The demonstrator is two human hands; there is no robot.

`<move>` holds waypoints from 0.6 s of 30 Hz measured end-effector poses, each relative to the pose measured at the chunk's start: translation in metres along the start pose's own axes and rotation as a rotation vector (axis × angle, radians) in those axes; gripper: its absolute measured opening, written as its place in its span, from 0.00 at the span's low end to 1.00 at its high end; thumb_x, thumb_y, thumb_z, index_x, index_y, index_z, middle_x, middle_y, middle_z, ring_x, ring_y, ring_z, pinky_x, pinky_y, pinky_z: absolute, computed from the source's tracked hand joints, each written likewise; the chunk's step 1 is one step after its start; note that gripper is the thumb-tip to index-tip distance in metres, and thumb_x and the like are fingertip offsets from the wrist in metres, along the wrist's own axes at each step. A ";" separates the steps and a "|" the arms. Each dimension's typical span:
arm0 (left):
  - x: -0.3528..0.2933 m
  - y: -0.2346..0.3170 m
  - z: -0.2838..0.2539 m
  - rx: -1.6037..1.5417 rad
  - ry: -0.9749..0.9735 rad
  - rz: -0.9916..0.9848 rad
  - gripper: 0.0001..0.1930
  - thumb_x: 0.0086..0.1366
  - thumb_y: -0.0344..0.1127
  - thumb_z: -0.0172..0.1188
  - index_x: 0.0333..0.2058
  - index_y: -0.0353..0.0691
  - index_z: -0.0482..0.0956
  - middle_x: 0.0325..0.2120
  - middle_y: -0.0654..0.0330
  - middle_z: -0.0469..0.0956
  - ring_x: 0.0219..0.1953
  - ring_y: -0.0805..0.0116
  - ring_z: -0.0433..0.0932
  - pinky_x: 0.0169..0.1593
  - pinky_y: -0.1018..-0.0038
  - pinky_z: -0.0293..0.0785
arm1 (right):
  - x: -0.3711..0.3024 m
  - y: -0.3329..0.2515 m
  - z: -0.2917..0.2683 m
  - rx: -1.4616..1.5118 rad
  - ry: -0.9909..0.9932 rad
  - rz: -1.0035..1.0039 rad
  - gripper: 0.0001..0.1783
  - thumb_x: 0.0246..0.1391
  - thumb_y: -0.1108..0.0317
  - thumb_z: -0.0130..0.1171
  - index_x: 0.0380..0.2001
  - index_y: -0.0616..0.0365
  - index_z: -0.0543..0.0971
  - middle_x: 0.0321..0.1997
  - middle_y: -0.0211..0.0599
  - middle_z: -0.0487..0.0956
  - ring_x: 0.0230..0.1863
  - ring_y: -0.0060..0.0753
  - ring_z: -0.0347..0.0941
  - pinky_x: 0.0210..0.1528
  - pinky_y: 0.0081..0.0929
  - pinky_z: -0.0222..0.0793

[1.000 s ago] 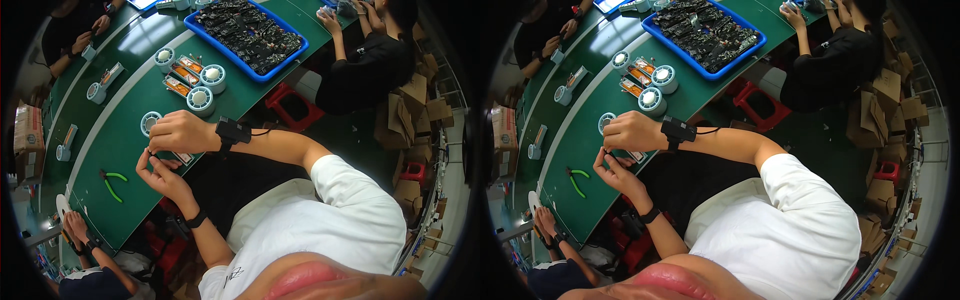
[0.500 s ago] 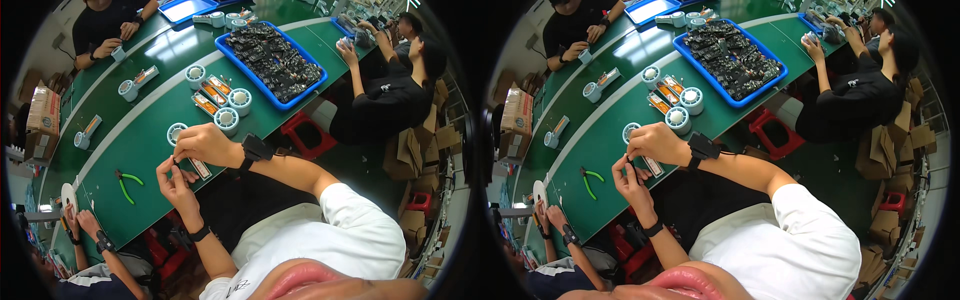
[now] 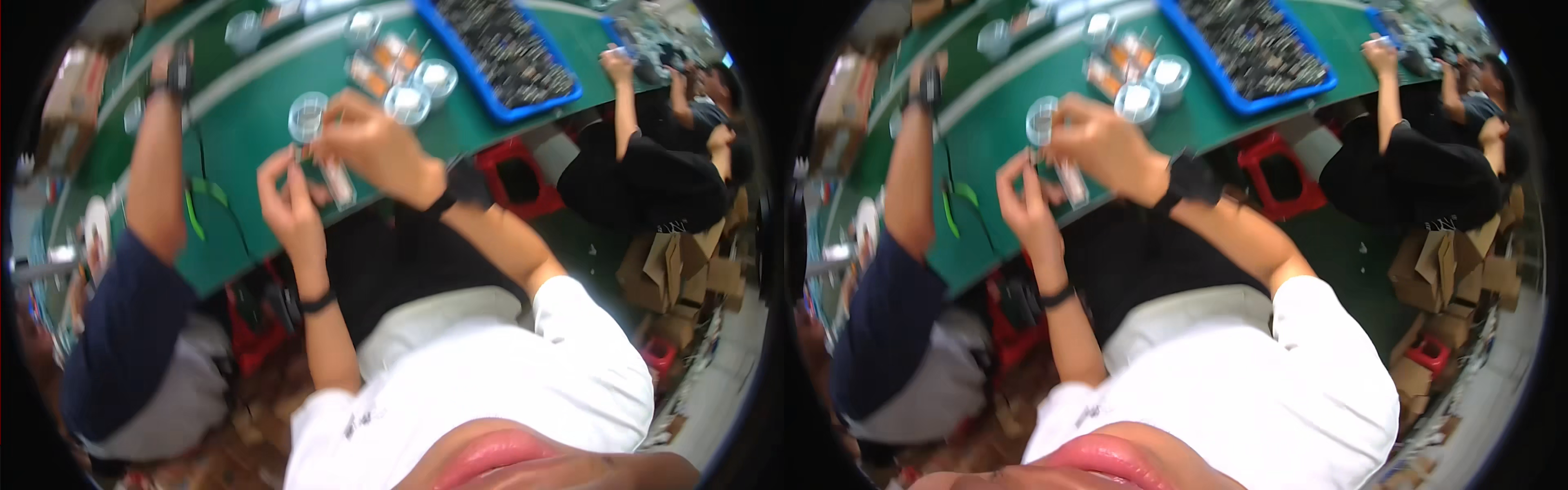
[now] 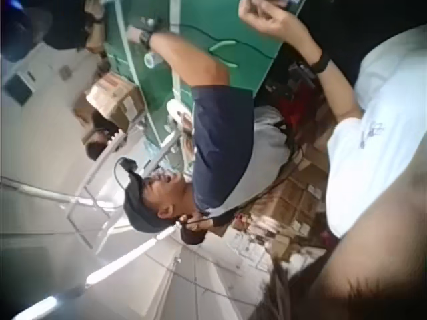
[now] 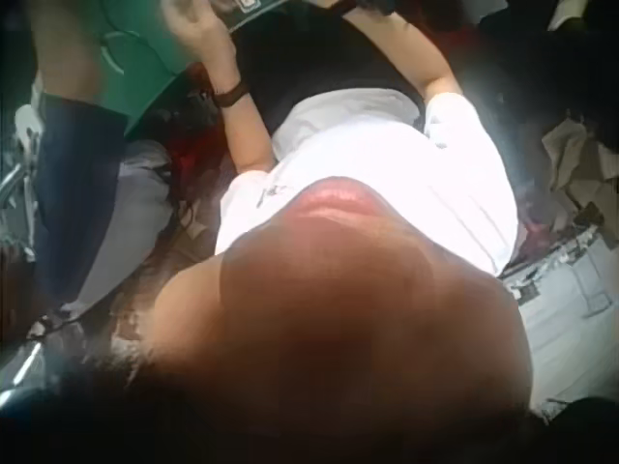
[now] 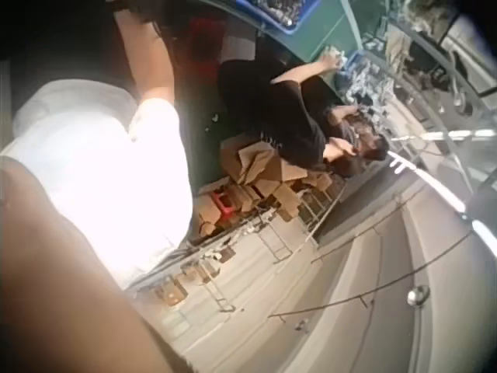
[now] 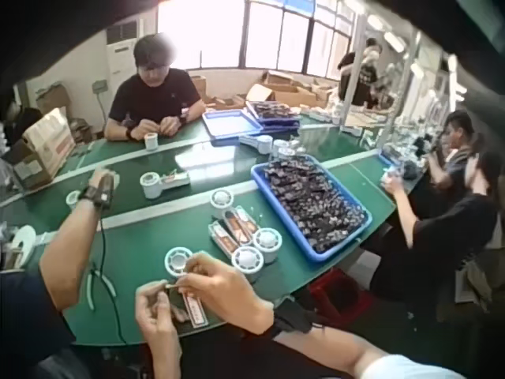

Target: The recorder is sitting at an assembly line, picking up small circuit boards and attaching components using their hands and pliers.

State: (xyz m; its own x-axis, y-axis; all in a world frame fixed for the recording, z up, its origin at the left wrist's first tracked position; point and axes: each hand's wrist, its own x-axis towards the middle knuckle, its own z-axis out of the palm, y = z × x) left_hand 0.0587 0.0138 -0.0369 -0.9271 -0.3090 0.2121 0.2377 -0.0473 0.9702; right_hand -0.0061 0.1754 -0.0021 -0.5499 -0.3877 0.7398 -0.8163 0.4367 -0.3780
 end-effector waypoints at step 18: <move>-0.012 -0.004 0.005 0.117 0.005 0.103 0.08 0.77 0.29 0.58 0.51 0.37 0.81 0.49 0.59 0.77 0.29 0.78 0.79 0.28 0.82 0.74 | -0.014 -0.009 0.005 -0.232 -0.143 0.052 0.10 0.57 0.68 0.71 0.42 0.50 0.83 0.34 0.30 0.86 0.37 0.36 0.84 0.34 0.31 0.78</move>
State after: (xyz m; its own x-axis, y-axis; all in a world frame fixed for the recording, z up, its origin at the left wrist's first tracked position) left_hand 0.0671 0.0220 -0.0427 -0.8980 -0.3114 0.3109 0.2957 0.0963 0.9504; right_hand 0.0078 0.1732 -0.0118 -0.6231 -0.4631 0.6304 -0.7330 0.6270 -0.2639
